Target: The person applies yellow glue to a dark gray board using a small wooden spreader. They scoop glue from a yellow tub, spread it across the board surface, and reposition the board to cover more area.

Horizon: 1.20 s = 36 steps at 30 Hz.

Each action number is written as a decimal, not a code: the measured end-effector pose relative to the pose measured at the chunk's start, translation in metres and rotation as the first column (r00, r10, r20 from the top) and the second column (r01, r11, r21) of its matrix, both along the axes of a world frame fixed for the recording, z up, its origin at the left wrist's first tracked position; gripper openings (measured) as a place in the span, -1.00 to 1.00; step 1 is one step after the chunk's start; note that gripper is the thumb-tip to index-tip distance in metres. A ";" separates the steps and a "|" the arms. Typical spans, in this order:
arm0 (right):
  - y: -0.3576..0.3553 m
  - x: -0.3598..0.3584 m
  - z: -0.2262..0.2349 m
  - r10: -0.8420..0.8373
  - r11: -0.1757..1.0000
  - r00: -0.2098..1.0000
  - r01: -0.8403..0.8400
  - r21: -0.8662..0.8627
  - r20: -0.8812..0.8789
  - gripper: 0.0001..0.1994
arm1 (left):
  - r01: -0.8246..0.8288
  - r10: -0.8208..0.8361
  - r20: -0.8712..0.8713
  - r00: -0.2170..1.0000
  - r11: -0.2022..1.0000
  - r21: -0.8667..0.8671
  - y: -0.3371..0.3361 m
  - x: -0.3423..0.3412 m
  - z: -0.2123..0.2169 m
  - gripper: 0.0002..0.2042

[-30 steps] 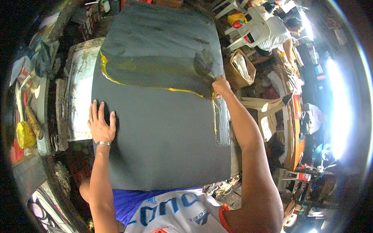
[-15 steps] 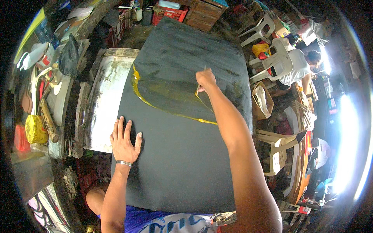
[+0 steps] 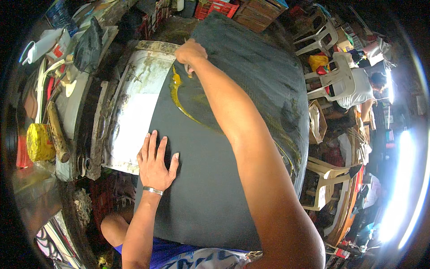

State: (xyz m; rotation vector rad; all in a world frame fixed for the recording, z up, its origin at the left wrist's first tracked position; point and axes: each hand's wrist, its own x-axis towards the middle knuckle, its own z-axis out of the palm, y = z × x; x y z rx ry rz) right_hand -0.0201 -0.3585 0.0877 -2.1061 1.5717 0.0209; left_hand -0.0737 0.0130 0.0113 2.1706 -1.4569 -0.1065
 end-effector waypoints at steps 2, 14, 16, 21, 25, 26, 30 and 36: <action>0.006 0.010 0.004 0.060 0.997 0.998 -0.061 0.045 0.030 -0.45 | -0.009 0.008 0.001 1.000 1.000 0.019 -0.001 0.000 0.000 -0.45; -0.013 -0.038 -0.007 0.355 0.871 0.888 -0.428 -0.240 -0.293 -0.51 | -0.008 0.008 0.003 1.000 1.000 0.003 0.002 0.001 0.000 -0.44; -0.006 -0.038 -0.008 0.373 0.874 0.888 -0.433 -0.219 -0.267 -0.52 | -0.006 0.006 0.004 1.000 1.000 -0.001 0.002 0.001 0.000 -0.44; 0.038 -0.039 -0.011 0.508 0.794 0.832 -0.553 -0.251 -0.224 -0.52 | -0.010 0.010 0.025 1.000 1.000 0.016 0.002 0.001 0.000 -0.44; 0.080 -0.030 -0.013 0.644 0.692 0.747 -0.662 -0.288 -0.166 -0.56 | -0.011 0.010 0.033 0.999 1.000 0.005 0.002 0.000 0.001 -0.44; 0.089 -0.028 -0.011 0.680 0.656 0.715 -0.693 -0.300 -0.164 -0.57 | -0.010 0.010 0.032 0.999 1.000 0.004 0.002 0.000 0.001 -0.44; 0.082 -0.036 0.014 0.669 0.703 0.735 -0.674 -0.227 -0.111 -0.58 | -0.012 0.012 0.004 1.000 1.000 0.013 0.004 0.000 0.001 -0.43; 0.023 -0.061 0.023 0.398 0.864 0.871 -0.461 -0.201 -0.288 -0.56 | -0.007 0.008 -0.014 1.000 0.999 0.036 0.004 0.001 -0.001 -0.43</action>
